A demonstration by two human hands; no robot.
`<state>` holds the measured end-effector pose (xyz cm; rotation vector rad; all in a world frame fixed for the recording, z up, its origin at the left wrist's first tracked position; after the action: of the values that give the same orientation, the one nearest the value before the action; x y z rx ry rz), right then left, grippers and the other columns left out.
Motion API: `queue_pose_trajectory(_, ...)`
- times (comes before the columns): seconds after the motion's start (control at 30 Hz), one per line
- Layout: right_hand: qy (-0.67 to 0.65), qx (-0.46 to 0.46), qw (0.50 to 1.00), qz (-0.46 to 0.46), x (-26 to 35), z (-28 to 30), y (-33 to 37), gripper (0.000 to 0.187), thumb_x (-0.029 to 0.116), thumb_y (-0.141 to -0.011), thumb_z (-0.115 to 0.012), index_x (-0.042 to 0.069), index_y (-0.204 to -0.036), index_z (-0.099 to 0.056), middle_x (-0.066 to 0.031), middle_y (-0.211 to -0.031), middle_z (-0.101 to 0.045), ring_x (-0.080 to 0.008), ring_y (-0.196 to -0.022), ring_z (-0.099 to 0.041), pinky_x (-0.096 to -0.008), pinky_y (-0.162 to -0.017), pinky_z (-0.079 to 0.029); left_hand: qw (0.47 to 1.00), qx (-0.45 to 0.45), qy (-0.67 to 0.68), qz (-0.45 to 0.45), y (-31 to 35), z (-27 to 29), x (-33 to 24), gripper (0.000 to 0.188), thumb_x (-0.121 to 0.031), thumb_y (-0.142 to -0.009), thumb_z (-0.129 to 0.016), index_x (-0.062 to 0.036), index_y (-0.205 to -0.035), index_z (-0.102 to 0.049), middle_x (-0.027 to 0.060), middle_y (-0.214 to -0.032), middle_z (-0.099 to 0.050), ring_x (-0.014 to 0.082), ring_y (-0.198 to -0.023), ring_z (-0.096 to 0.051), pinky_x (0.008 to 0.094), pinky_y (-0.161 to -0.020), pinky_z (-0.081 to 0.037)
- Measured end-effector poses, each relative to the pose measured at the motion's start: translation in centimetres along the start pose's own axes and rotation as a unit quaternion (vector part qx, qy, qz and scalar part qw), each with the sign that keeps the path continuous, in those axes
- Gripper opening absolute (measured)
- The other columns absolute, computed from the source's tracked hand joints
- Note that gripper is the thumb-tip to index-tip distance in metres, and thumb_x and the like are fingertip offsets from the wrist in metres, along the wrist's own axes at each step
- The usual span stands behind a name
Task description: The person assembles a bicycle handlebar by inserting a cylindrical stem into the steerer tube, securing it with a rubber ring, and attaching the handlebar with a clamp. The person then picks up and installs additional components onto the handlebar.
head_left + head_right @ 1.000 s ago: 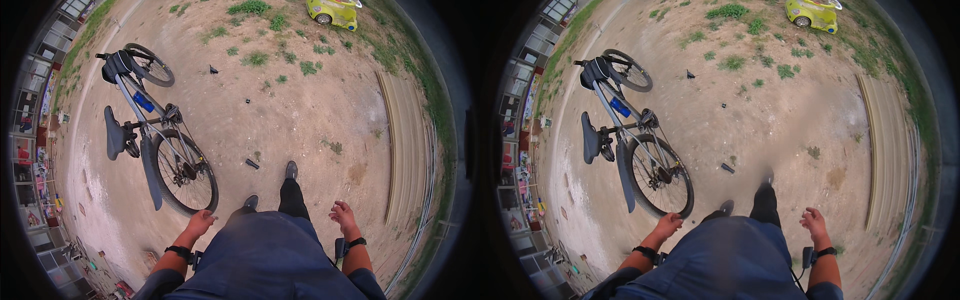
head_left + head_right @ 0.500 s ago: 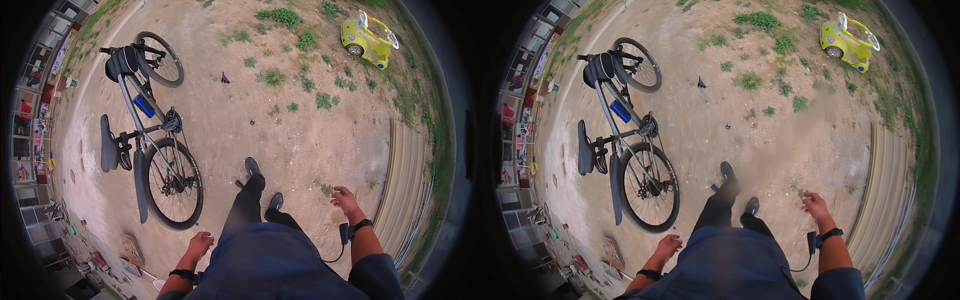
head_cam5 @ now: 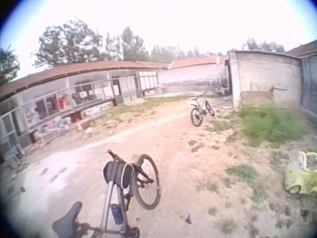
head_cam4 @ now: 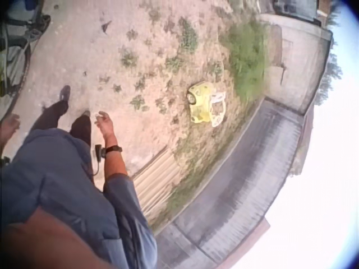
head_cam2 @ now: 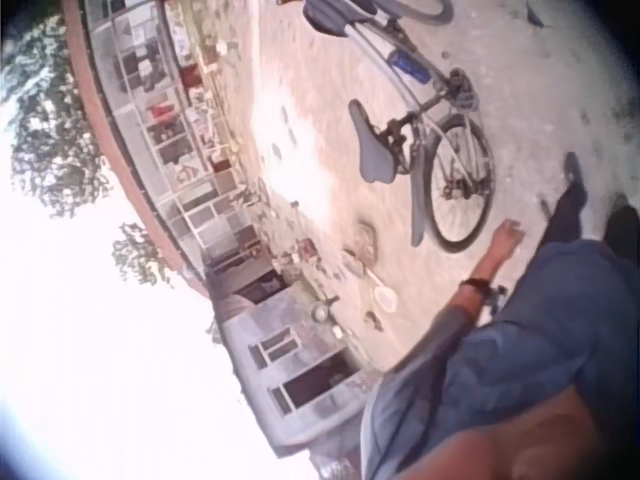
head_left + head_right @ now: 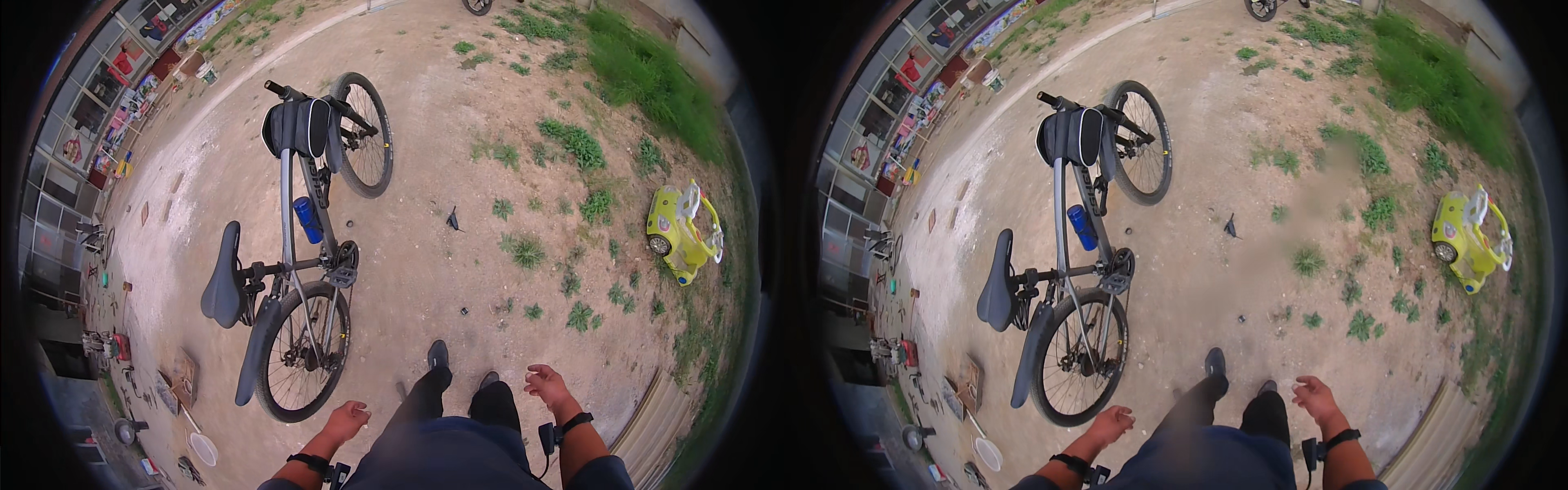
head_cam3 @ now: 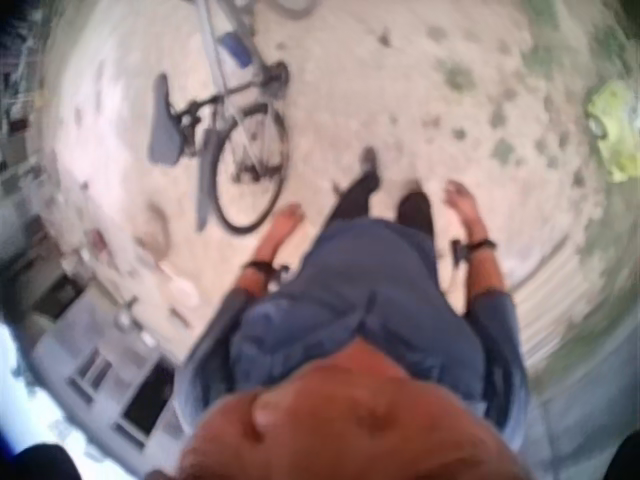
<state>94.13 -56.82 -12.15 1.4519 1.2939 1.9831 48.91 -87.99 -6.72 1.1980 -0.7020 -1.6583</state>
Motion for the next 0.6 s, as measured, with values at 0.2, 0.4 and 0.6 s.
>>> queue_pose_trajectory(0.2,0.074,0.064,0.995,0.006,6.3,0.7,-6.9,0.046,0.026,-0.098,-0.080,0.003,-0.135,-0.066,-0.0082,-0.101,-0.072,-0.0156,-0.081,-0.073,-0.0309,-0.073,-0.058,0.996,-0.015,0.050,0.075,-0.4,-4.2,-0.1,0.055,-0.035,-0.095,-0.076,0.0017,-0.135,-0.066,0.0152,-0.109,-0.079,0.0234,-0.102,-0.077,0.0344,-0.092,-0.058)
queue_pose_trajectory(0.4,0.299,0.138,0.943,0.048,8.8,1.4,-16.1,0.050,0.034,-0.094,-0.080,0.006,-0.134,-0.069,-0.0107,-0.102,-0.076,-0.0220,-0.087,-0.074,-0.0356,-0.080,-0.060,0.981,-0.059,0.127,0.133,0.2,-11.7,-1.4,0.052,-0.033,-0.093,-0.077,-0.0002,-0.132,-0.068,0.0168,-0.107,-0.079,0.0259,-0.101,-0.076,0.0372,-0.092,-0.058)
queue_pose_trajectory(0.6,0.500,0.183,0.838,0.123,9.4,-0.7,-22.5,0.048,0.035,-0.089,-0.081,0.011,-0.129,-0.073,-0.0165,-0.113,-0.075,-0.0342,-0.102,-0.074,-0.0427,-0.089,-0.060,0.994,-0.102,-0.023,0.043,-2.2,-17.8,-4.1,0.045,-0.033,-0.094,-0.077,-0.0026,-0.127,-0.070,0.0196,-0.116,-0.073,0.0352,-0.108,-0.073,0.0435,-0.095,-0.058)
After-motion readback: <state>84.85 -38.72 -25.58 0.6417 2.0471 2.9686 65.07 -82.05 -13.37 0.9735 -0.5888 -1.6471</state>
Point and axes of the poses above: each hand's wrist, its own y-axis away from the middle knuckle, its own z-axis out of the back of the hand, x = y × z, the point moved 1 cm from there along -y, towards the middle knuckle
